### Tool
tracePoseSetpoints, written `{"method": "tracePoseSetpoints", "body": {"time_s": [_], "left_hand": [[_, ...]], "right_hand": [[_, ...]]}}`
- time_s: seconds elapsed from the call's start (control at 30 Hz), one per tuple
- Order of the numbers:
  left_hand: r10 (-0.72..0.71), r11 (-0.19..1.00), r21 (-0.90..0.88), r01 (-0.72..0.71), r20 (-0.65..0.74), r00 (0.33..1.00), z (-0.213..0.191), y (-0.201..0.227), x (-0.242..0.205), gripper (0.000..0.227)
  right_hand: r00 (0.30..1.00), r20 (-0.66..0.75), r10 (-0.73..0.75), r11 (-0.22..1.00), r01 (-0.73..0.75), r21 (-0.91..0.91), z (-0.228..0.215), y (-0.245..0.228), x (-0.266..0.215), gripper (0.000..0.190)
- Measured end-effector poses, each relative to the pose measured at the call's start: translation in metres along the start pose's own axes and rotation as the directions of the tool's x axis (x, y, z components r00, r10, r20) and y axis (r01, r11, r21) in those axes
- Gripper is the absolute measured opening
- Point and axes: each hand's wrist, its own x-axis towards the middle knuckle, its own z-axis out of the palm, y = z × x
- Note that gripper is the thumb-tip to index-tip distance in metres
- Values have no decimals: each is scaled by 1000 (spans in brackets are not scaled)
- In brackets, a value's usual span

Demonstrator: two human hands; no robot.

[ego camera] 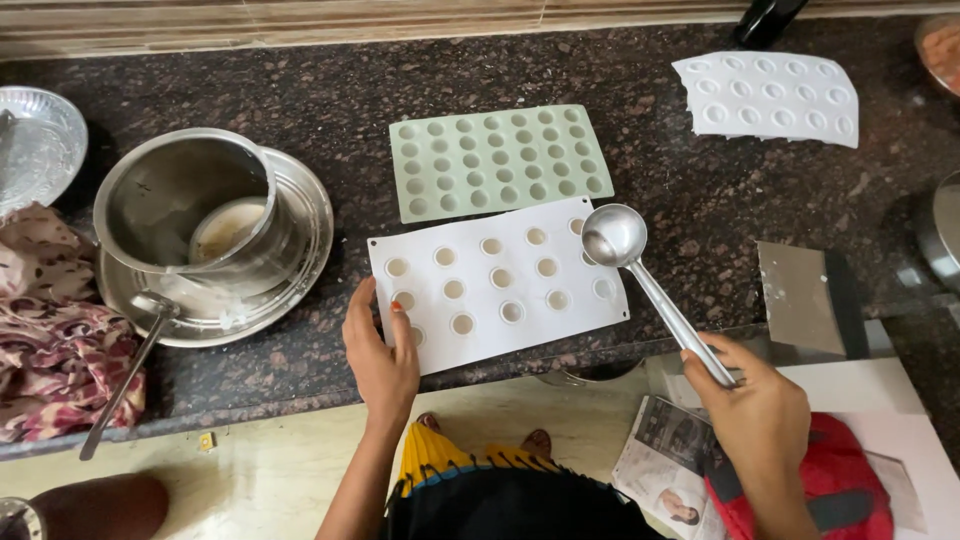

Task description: The recorder uses a ladle to pour liquid wax from a metal pot into various silicone molds on a workshop counter.

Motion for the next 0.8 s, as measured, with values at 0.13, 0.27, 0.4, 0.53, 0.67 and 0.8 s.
{"method": "tracePoseSetpoints", "body": {"time_s": [0.13,0.27,0.4,0.53,0.67,0.8], "left_hand": [[56,997,60,-55,-11,998,2,-2,-2,44],[86,994,64,-87,12,996,2,-2,-2,41],[122,988,95,-121,1,993,1,0,-2,41],[95,991,97,-96,14,995,1,2,-2,40],[115,988,103,-116,19,993,1,1,-3,41],[117,989,91,-118,18,993,1,1,-4,40]], "right_hand": [[1000,-4,2,1000,-2,-15,1,0,1,34],[1000,0,11,1000,-11,-24,3,1,-2,34],[999,-28,-42,998,43,42,4,2,-6,32],[993,-74,-95,993,100,59,7,5,-7,32],[994,-77,-79,996,82,32,11,11,-7,33],[993,-84,-89,996,90,7,11,12,-8,34]]}}
